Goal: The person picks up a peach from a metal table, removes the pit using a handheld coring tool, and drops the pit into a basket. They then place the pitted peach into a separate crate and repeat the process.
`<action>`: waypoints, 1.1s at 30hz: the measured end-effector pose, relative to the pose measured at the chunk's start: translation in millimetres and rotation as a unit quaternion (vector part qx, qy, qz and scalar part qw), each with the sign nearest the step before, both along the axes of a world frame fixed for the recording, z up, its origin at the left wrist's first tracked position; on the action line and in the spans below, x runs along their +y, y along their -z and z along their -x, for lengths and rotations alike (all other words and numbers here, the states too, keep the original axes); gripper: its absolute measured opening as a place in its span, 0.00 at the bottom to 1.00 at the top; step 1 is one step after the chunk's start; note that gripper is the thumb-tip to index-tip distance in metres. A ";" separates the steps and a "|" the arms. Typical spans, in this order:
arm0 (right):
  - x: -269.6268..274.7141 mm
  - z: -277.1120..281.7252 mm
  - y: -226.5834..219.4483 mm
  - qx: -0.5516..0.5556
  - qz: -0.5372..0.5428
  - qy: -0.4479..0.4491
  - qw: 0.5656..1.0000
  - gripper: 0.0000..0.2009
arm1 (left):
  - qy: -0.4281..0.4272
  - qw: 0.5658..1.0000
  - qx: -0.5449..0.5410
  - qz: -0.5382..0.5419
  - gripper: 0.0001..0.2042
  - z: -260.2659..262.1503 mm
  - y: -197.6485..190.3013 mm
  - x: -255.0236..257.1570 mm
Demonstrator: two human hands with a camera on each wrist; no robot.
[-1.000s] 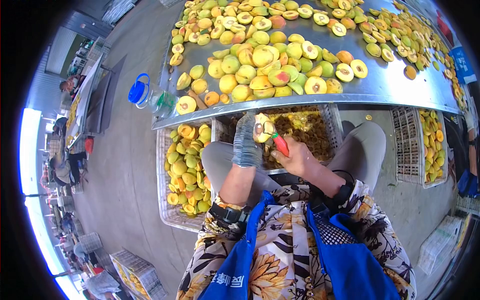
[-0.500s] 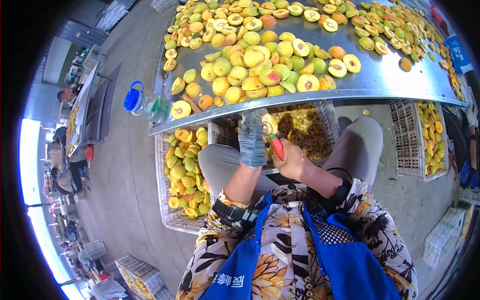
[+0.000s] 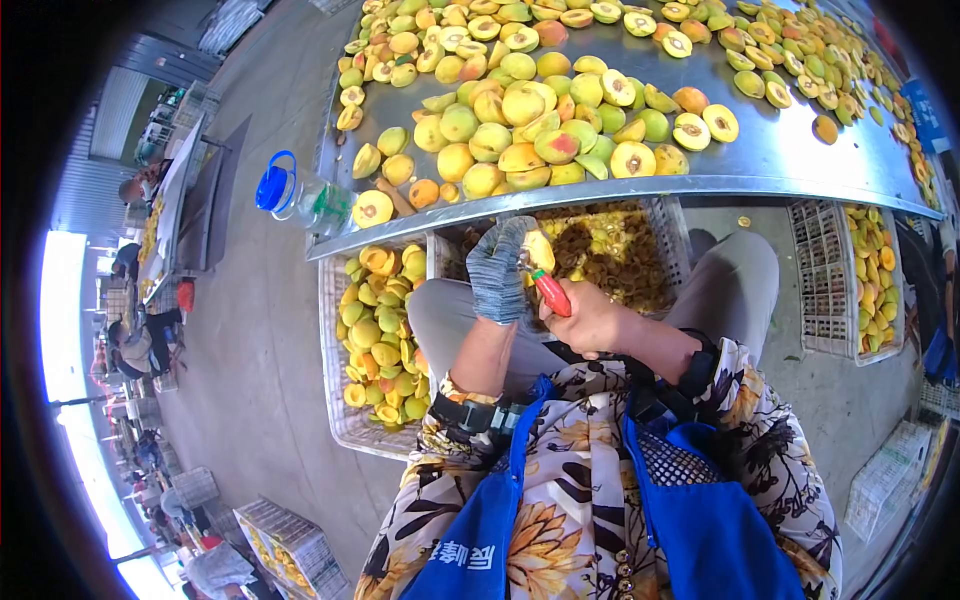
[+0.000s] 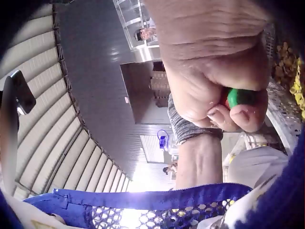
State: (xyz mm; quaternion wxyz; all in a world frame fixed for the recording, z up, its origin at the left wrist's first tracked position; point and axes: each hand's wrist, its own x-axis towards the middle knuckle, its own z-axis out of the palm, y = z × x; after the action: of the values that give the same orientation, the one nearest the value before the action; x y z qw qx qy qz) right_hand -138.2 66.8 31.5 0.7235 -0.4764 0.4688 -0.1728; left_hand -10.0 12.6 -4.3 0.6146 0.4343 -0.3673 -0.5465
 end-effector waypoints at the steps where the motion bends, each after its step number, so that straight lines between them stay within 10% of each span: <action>1: 0.0 -0.8 2.6 -0.001 -0.001 0.000 1.000 0.06 | 0.078 0.994 0.061 -0.046 0.09 -5.0 -2.9 -1.6; 5: 4.5 -5.2 4.4 0.080 0.063 -0.016 0.995 0.06 | 0.242 0.943 0.167 -0.153 0.08 -22.9 -7.1 -6.1; 13: -1.5 0.3 6.9 -0.224 -0.260 -0.049 0.938 0.08 | 0.112 0.993 -0.013 -0.022 0.09 -15.2 -6.1 3.4; 19: -3.1 -16.2 11.9 -0.128 -0.222 -0.044 0.966 0.09 | 0.212 0.909 0.271 -0.234 0.11 -23.4 11.5 -4.1; 21: -2.1 -13.4 18.6 -0.243 -0.294 -0.058 0.923 0.09 | 0.112 0.980 0.125 -0.108 0.10 -21.5 11.9 1.0; 22: -1.3 -14.2 21.8 -0.242 -0.296 -0.060 0.922 0.09 | 0.065 0.966 -0.224 0.114 0.09 -24.6 4.6 1.9; 23: -1.2 -15.8 25.2 -0.315 -0.316 -0.061 0.893 0.09 | 0.062 0.966 -0.225 0.114 0.09 -25.4 4.2 1.6; 29: 1.5 -6.4 27.0 -0.403 -0.288 -0.079 0.865 0.09 | -0.118 0.957 0.199 -0.176 0.09 -73.5 8.2 -23.0; 31: -4.2 10.8 36.4 -0.358 -0.264 -0.034 0.895 0.09 | -0.123 0.969 0.162 -0.138 0.13 -134.9 24.7 -18.4; 32: -9.7 22.2 54.9 -0.311 -0.275 -0.015 0.910 0.08 | -0.139 0.982 -0.042 -0.124 0.14 -173.5 45.0 -14.5; 33: -9.6 28.6 85.9 -0.031 -0.056 -0.061 0.996 0.07 | -0.151 0.952 -0.245 -0.106 0.15 -205.0 57.0 -9.3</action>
State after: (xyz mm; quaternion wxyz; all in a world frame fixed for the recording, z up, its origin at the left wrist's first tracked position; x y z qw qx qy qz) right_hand -166.9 57.2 -54.4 0.7720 -0.4574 0.4256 -0.1168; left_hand 195.0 3.4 -61.3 0.5313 0.6681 -0.3766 -0.3600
